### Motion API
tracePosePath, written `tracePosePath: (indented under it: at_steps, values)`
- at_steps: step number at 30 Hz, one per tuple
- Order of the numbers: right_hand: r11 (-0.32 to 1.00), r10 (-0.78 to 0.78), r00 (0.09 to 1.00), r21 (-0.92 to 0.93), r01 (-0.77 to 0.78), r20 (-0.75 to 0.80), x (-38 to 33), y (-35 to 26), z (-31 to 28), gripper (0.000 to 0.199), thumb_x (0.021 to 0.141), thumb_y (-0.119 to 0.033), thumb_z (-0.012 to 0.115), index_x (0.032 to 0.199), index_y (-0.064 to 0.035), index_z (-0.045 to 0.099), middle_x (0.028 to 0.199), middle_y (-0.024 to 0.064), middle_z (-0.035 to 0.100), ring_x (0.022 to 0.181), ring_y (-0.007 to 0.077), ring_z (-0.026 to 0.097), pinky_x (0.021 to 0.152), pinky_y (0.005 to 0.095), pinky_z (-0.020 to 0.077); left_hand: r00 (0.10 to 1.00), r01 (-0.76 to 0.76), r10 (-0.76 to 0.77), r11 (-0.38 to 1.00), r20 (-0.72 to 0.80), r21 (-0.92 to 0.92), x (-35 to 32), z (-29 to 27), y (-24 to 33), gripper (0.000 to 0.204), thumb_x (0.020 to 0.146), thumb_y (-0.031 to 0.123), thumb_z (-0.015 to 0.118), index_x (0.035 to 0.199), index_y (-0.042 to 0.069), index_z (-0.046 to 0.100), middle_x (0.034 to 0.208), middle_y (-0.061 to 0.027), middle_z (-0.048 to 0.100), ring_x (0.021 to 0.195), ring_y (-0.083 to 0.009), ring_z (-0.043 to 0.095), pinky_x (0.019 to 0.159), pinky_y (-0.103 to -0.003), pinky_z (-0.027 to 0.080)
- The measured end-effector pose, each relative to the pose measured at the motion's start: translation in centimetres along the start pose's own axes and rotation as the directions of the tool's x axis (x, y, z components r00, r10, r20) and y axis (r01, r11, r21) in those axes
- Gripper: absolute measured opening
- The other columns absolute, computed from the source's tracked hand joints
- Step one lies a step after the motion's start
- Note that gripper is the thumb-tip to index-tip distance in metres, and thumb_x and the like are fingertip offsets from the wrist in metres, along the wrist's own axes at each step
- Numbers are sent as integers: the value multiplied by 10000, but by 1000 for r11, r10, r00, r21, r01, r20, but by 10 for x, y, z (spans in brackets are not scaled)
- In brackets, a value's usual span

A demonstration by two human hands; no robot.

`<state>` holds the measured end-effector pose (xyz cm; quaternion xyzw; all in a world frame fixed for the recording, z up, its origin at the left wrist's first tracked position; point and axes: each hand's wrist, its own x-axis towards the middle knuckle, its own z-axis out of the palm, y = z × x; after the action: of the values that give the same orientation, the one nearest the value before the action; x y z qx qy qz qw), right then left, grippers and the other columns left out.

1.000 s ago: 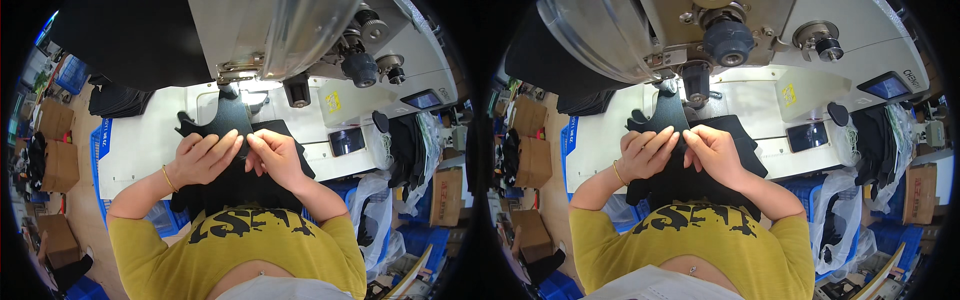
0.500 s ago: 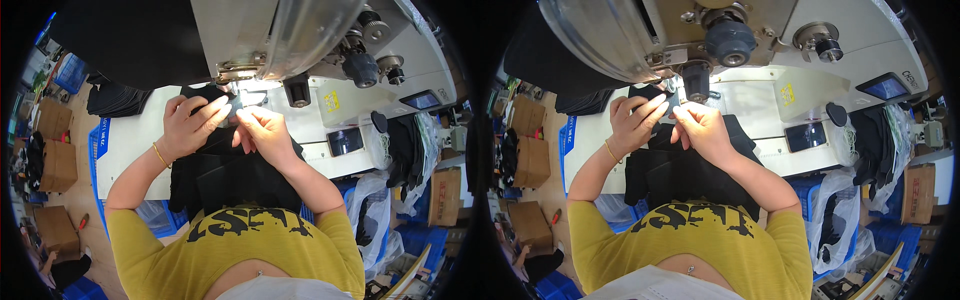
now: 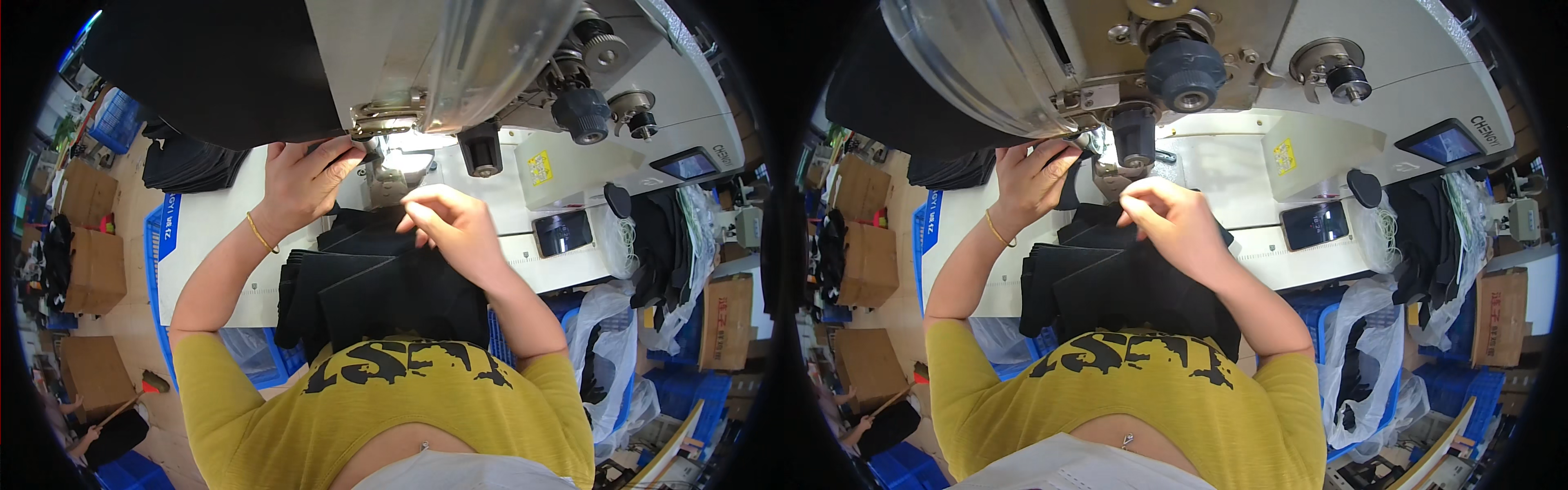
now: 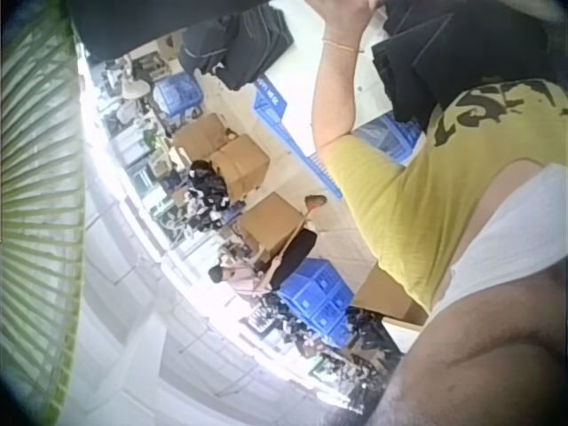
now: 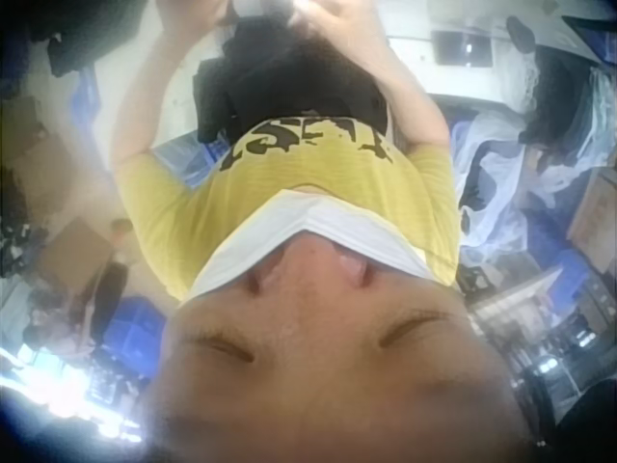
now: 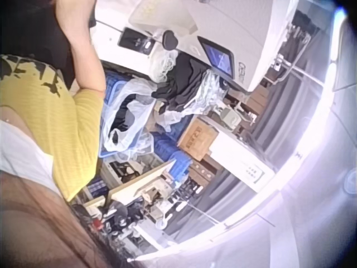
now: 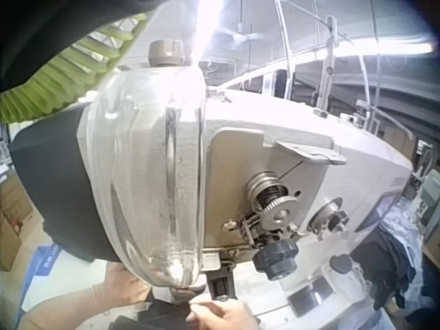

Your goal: The person sews black fabric pieces together using an industrial sewing machine.

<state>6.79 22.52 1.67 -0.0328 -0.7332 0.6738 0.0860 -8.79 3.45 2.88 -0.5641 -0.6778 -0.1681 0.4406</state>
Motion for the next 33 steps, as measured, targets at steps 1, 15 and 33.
tracePosePath:
  at_steps: [1, 15, 33]
  values:
    - [918, -142, 990, -376, 128, -9, -5, 1, -15, 284, 849, -208, 699, 1046, -10, 642, 856, 86, 672, 727, 167, 629, 682, 284, 509, 997, 44, -44, 999, 62, 1, -2, -4, -1, 182, 823, 172, 679, 993, 120, 715, 994, 15, 682, 891, -195, 588, 775, -372, 391]
    - [782, 205, 975, -585, -213, -81, -61, 28, -73, 765, 685, -322, 839, 1297, -2, 510, 1396, 277, 407, 1272, 397, 462, 1016, 403, 428, 364, 773, -788, -42, 497, -633, -58, 29, -28, 305, 977, 248, 570, 935, -32, 683, 827, 50, 632, 768, -27, 517, 695, -206, 431]
    - [793, -255, 958, -595, 131, -130, -17, 27, -20, 177, 761, -3, 732, 823, -24, 568, 880, 90, 620, 567, 122, 546, 517, 286, 440, 846, 463, -274, 803, 457, -376, -9, -43, 64, 272, 870, 132, 639, 1115, 15, 625, 1046, -150, 641, 977, -329, 612, 861, -396, 493]
